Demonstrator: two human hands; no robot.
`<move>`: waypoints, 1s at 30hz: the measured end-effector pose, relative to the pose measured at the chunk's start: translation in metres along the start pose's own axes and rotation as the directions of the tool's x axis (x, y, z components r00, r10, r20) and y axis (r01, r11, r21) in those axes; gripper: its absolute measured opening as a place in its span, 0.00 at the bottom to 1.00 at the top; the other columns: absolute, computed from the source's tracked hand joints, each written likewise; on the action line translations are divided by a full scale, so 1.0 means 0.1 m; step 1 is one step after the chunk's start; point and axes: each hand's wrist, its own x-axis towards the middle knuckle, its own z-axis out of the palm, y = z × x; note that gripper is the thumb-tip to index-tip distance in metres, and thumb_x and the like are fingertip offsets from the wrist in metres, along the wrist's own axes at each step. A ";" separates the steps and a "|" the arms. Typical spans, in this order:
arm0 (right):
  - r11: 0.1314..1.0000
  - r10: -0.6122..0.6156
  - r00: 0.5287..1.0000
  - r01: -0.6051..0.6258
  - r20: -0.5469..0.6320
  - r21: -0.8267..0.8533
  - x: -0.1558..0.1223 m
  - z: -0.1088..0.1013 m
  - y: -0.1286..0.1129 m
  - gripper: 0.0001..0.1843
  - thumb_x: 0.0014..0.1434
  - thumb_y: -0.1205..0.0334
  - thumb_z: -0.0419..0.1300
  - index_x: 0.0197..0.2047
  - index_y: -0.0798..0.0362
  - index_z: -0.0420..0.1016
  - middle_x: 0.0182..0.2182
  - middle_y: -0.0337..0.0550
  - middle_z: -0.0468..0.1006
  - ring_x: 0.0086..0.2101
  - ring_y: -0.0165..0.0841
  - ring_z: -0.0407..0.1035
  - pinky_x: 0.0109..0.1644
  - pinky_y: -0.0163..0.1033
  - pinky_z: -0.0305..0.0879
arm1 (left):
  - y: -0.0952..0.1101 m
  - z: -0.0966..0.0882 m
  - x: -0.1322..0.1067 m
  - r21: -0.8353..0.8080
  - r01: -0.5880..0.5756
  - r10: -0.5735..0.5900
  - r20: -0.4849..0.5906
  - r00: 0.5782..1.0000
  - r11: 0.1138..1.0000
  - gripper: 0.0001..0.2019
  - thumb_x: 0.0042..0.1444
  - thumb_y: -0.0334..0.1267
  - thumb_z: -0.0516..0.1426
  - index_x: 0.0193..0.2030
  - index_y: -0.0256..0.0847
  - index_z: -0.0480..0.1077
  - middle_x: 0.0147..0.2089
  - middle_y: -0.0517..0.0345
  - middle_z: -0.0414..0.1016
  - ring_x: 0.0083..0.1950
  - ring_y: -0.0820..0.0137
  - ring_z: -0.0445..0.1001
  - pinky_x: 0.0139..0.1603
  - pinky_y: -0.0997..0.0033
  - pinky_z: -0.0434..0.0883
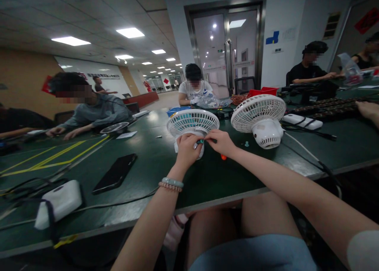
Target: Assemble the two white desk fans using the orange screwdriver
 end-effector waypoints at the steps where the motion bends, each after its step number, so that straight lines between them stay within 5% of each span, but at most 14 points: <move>1: 1.000 -0.002 1.000 0.002 -0.017 0.013 0.00 0.00 -0.01 0.11 0.55 0.72 0.53 0.37 0.55 0.76 0.36 0.45 0.75 0.40 0.31 0.68 0.47 0.38 0.63 | 0.00 0.00 0.00 0.000 0.007 -0.007 0.003 1.000 1.000 0.12 0.50 0.36 0.56 0.43 0.48 0.73 0.41 0.58 0.76 0.48 0.62 0.67 0.54 0.56 0.56; 17: 0.909 0.276 0.958 -0.234 -0.077 0.346 -0.01 0.18 -0.02 0.10 0.52 0.67 0.57 0.39 0.56 0.72 0.32 0.41 0.76 0.33 0.28 0.71 0.40 0.34 0.68 | -0.02 0.01 0.01 -0.004 0.022 -0.022 -0.003 1.000 1.000 0.13 0.49 0.36 0.56 0.42 0.48 0.73 0.40 0.57 0.76 0.49 0.63 0.67 0.54 0.56 0.56; 30: 0.957 0.200 0.972 -0.168 -0.120 0.237 0.01 0.16 -0.12 0.16 0.52 0.70 0.55 0.45 0.55 0.70 0.35 0.42 0.75 0.35 0.28 0.70 0.43 0.35 0.67 | -0.02 0.03 0.01 0.010 0.028 -0.028 -0.009 1.000 1.000 0.14 0.48 0.36 0.56 0.43 0.47 0.72 0.42 0.56 0.75 0.49 0.62 0.67 0.54 0.56 0.56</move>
